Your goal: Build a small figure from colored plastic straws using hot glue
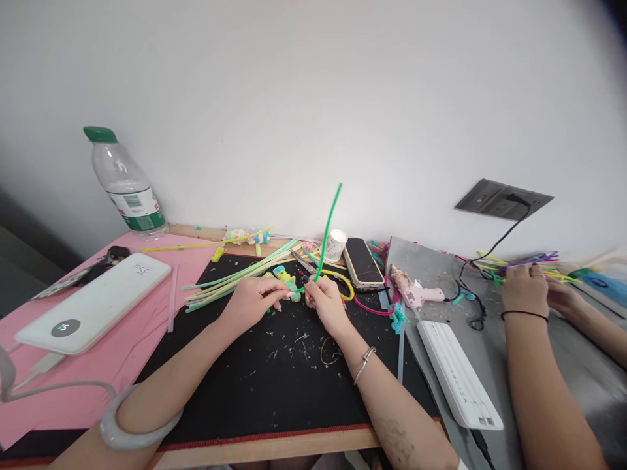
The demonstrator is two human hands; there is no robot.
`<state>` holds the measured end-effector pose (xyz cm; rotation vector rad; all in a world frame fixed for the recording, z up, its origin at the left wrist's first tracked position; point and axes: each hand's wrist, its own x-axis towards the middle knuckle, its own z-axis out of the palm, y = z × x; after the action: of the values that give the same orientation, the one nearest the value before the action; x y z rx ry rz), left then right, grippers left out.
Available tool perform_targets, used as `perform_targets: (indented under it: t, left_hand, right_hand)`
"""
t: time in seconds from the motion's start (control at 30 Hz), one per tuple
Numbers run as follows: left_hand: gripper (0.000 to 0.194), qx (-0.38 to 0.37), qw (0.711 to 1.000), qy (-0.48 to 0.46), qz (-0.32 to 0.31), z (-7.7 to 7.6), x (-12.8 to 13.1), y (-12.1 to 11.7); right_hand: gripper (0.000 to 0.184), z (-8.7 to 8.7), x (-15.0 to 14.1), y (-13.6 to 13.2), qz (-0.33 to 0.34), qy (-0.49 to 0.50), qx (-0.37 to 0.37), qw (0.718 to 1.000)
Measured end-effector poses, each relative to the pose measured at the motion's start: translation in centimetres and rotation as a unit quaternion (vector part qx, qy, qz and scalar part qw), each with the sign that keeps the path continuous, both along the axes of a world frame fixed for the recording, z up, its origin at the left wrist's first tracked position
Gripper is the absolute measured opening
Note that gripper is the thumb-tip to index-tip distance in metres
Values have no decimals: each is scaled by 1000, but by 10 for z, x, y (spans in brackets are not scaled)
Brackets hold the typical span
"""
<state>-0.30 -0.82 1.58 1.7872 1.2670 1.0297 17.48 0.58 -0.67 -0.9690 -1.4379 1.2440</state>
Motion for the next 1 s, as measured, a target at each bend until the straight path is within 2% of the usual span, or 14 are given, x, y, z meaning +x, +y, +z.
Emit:
perform_targets:
  t: [0.1,0.2,0.27,0.4,0.47,0.57,0.63,0.7,0.87,1.0]
  left_hand:
    - [17,-45,996,-80,3,0,2,1]
    - [40,-95,979,-183,3,0,4,1]
    - [50,-103,973,-207,12,-1,5,1]
    - [46,-70,979,-187,38,-1,3,1]
    - [30,-44,983,-172,55,-2,0,1]
    - [10,-10,979,-169,117,-3,-4,3]
    - [10,-1,973,-178,148,-6,-7,6]
    - [14,-18,968,-199,151,-9,-7,8]
    - [42,-83,957,-249,126,-12,-3,10]
    - [38,-80,971,-204,97,-7,-2,7]
  right_hand:
    - [43,-2,0,1,-17,11,-1,1000]
    - [41,-2,0,1,-47,28,-2,999]
    - [41,-1,0,1,-63,24,4,998]
    - [44,2,-1,-1,-70,-8,13,997]
    - [44,2,-1,-1,-74,-11,12,997]
    - [45,2,0,0,-89,4,9,996]
    - [45,1,1,1,-100,11,12,995]
    - [46,1,2,2,-112,13,19,993]
    - [48,4,2,1,-130,15,25,991]
    - [46,3,1,1,-137,7,22,990]
